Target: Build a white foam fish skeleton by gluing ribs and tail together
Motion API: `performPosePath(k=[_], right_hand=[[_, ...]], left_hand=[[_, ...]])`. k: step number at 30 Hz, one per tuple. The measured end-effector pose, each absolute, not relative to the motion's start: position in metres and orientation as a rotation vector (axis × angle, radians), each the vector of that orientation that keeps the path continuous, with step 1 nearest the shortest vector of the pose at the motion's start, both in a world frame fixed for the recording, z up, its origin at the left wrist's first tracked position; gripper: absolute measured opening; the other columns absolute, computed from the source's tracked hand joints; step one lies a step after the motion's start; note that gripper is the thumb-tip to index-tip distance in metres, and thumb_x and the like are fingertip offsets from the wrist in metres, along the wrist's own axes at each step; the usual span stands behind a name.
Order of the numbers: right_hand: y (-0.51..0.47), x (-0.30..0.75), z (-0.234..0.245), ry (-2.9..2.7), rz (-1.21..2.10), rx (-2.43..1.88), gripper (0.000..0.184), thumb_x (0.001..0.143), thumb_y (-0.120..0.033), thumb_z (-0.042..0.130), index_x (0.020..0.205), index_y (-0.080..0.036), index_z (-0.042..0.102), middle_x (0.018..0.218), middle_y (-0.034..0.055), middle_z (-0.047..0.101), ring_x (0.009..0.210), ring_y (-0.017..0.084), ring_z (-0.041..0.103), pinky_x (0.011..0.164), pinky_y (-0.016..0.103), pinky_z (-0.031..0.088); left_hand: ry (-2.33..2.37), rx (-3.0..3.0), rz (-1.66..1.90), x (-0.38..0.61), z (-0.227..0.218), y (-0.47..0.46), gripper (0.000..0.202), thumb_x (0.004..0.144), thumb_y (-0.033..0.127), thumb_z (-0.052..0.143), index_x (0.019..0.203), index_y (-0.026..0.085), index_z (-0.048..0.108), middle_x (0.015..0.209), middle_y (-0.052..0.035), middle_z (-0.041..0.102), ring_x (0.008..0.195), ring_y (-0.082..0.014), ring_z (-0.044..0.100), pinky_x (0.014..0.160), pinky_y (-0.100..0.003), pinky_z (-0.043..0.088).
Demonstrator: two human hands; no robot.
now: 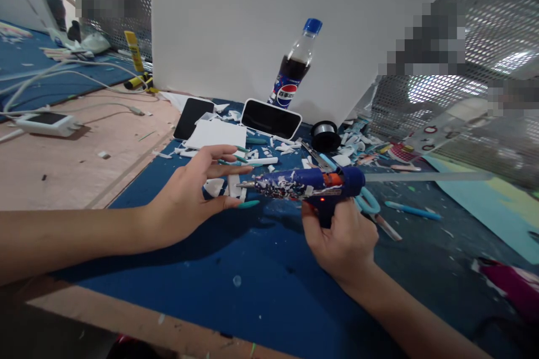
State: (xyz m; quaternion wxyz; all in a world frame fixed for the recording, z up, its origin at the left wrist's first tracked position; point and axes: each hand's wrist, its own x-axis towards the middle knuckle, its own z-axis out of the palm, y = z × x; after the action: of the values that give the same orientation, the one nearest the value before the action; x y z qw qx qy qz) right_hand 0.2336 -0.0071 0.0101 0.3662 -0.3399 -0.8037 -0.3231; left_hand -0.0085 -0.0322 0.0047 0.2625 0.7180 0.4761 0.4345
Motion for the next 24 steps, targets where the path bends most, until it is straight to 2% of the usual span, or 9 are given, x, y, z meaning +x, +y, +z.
performPosePath(k=[5,11,19,24], right_hand=[[-0.0075,0.2339,0.0106,-2.073,-0.816,-0.874,0.006,0.082,-0.017,0.053,0.085,-0.016,0.047,0.057,-0.0013,0.047,0.043,0.011,0.043,0.034,0.024,0.024],[-0.0078,0.2331,0.0135,-2.063,-0.828,-0.876,0.003,0.083,-0.016,0.050,0.085,-0.017,0.047,0.053,-0.0036,0.039,0.045,0.013,0.046,0.036,0.025,0.025],[-0.0081,0.2349,0.0126,-2.070,-0.813,-0.896,0.007,0.082,-0.015,0.052,0.087,-0.017,0.048,0.054,-0.0028,0.044,0.046,0.013,0.049,0.036,0.024,0.027],[-0.0086,0.2349,0.0128,-2.073,-0.784,-0.891,0.008,0.082,-0.013,0.051,0.088,-0.017,0.048,0.056,-0.0016,0.046,0.051,0.015,0.053,0.039,0.024,0.032]], left_hand=[[1.309,1.957,1.160,-0.0092,0.0049,-0.0327,0.053,0.081,0.037,0.065,0.123,0.027,0.034,0.119,-0.0068,0.066,0.124,-0.0300,0.051,0.085,-0.044,0.056],[1.329,1.949,1.167,-0.0090,0.0057,-0.0326,0.049,0.082,0.036,0.064,0.121,0.026,0.035,0.118,-0.0064,0.066,0.126,-0.0303,0.049,0.092,-0.049,0.051],[1.348,1.931,1.149,-0.0089,0.0072,-0.0330,0.048,0.081,0.036,0.064,0.119,0.027,0.036,0.119,-0.0058,0.066,0.125,-0.0326,0.049,0.086,-0.049,0.054],[1.351,1.940,1.164,-0.0086,0.0076,-0.0338,0.049,0.081,0.035,0.064,0.120,0.027,0.036,0.120,-0.0053,0.065,0.124,-0.0324,0.050,0.084,-0.047,0.055]])
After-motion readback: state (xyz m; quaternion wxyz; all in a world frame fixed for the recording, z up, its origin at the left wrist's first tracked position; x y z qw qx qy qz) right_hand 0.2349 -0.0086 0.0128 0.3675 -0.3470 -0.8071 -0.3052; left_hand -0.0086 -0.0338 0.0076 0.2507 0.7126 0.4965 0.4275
